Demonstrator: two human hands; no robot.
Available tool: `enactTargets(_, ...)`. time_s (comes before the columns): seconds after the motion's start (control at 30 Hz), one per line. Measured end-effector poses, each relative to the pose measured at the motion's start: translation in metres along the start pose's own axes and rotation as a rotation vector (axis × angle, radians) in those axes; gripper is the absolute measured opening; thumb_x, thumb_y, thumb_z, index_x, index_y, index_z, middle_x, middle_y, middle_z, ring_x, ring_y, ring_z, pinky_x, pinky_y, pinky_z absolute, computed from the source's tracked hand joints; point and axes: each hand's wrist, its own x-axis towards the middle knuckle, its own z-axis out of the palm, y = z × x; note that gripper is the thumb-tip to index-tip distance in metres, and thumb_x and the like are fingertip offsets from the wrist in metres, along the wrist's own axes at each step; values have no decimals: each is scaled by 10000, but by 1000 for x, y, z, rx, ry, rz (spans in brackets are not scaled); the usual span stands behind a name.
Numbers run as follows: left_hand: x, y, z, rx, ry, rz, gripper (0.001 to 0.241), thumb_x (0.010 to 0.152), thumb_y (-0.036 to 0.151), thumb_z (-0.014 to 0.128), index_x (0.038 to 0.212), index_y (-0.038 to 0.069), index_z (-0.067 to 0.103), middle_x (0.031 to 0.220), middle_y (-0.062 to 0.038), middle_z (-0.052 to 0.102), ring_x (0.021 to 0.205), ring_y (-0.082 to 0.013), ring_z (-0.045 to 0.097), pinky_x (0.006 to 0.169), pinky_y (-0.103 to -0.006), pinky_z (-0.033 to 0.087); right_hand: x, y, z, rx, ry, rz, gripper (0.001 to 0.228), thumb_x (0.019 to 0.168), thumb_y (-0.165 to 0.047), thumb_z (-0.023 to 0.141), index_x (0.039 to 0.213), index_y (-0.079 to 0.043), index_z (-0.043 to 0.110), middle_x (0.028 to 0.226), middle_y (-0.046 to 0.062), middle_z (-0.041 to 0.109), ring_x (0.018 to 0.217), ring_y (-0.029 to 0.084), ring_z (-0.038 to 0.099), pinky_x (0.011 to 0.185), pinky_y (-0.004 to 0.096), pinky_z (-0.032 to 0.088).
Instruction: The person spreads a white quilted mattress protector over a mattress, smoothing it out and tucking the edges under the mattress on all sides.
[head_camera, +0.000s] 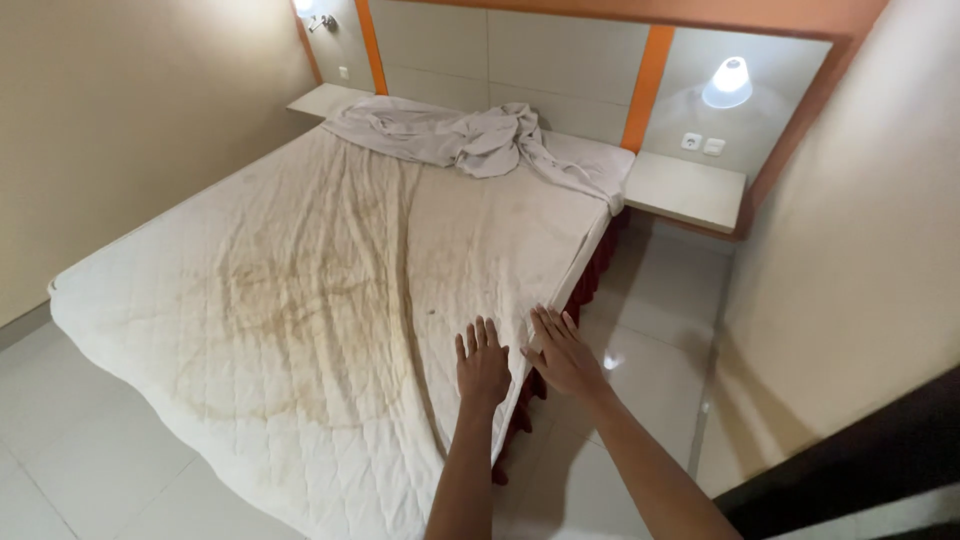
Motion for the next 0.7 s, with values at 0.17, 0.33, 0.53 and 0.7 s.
enactTargets(0.17, 58, 7, 36, 38, 0, -30, 666, 1037, 315, 502, 1578, 4, 268, 1667, -181, 258, 1541, -334, 239, 1249, -519, 150, 53, 54, 12, 33, -43, -38, 786, 1058, -552, 385, 1617, -37, 185, 1687, 149, 225, 1564, 278, 174, 1269, 454, 122)
enactTargets(0.33, 109, 33, 61, 69, -36, -88, 678, 1036, 311, 506, 1584, 1, 254, 1675, -176, 245, 1545, -328, 234, 1253, -513, 155, 100, 123, 29, 20, -83, -75, 795, 1046, -557, 376, 1619, -45, 171, 1694, 141, 206, 1567, 272, 169, 1264, 463, 126)
enactTargets(0.53, 175, 83, 100, 60, -93, -184, 692, 1039, 314, 497, 1589, -3, 220, 1674, -176, 225, 1545, -328, 214, 1253, -513, 150, 148, 221, 48, 1, -96, -185, 808, 1048, -566, 374, 1617, -26, 183, 1686, 156, 214, 1561, 287, 176, 1262, 463, 137)
enactTargets(0.7, 224, 110, 125, 22, -3, -234, 671, 1039, 295, 500, 1582, -4, 242, 1666, -176, 250, 1539, -327, 237, 1247, -504, 162, 190, 280, 64, 3, -115, -260, 807, 1048, -582, 358, 1612, -28, 194, 1684, 148, 222, 1565, 288, 182, 1268, 460, 137)
